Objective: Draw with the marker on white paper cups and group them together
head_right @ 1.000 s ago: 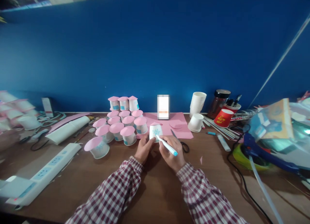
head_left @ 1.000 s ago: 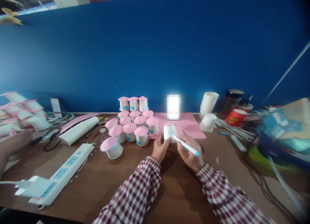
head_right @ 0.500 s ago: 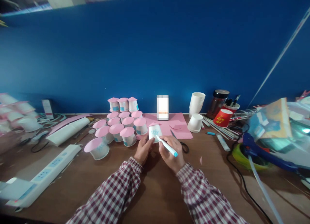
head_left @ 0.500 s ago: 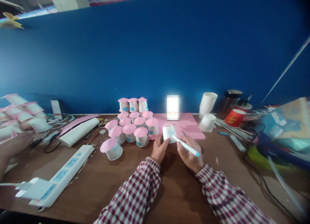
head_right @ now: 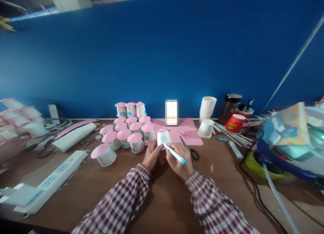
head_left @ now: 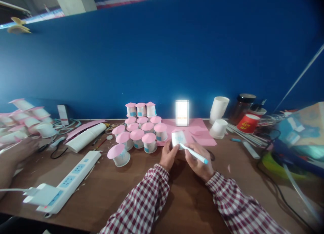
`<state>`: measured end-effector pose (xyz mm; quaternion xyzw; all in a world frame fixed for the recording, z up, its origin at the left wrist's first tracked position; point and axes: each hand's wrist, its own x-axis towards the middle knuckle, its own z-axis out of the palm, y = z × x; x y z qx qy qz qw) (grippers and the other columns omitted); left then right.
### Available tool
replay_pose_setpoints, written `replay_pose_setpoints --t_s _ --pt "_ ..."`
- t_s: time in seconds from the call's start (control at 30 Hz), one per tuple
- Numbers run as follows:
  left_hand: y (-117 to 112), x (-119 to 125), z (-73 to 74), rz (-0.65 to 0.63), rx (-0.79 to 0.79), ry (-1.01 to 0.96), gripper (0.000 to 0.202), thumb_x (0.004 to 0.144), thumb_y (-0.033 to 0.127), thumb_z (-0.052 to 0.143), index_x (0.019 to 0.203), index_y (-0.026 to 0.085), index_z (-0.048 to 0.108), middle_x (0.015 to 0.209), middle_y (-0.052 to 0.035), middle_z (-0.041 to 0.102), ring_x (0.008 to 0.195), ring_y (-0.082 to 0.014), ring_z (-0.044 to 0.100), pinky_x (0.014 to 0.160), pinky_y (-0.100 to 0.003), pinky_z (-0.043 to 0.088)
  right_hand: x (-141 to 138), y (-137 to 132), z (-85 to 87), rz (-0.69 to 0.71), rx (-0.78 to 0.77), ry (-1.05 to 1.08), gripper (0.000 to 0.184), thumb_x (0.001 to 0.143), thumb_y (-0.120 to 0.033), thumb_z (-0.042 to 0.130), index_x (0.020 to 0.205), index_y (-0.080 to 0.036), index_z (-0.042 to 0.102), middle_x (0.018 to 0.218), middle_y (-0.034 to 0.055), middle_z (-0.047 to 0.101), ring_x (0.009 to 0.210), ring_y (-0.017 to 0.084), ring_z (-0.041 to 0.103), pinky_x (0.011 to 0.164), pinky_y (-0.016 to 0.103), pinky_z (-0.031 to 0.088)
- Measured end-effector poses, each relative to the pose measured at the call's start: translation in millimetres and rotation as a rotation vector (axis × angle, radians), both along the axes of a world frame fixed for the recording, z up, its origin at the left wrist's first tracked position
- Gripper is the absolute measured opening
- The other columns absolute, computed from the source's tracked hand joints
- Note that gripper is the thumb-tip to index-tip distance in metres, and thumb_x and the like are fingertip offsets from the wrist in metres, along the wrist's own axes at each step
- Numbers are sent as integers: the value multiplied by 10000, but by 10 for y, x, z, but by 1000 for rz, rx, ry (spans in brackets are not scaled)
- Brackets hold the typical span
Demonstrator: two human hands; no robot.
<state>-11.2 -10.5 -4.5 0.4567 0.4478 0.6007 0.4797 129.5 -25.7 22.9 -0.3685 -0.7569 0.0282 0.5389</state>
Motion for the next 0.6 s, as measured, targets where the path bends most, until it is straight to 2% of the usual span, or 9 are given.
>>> replay_pose_setpoints --t_s 0.23,0.6 --pt "-9 0 25 -44 12 -16 400 777 339 615 1118 133 580 1043 -105 659 946 -214 618 855 -343 482 19 37 -51 -51 30 18 135 854 -218 512 949 -173 598 850 63 658 792 168 627 751 300 521" --pt "-16 7 44 -43 12 10 386 777 332 613 1098 120 583 1038 -113 659 949 -217 617 868 -350 477 19 46 -52 -35 19 -1 151 864 -217 498 970 -176 598 866 71 662 804 176 628 757 314 520"
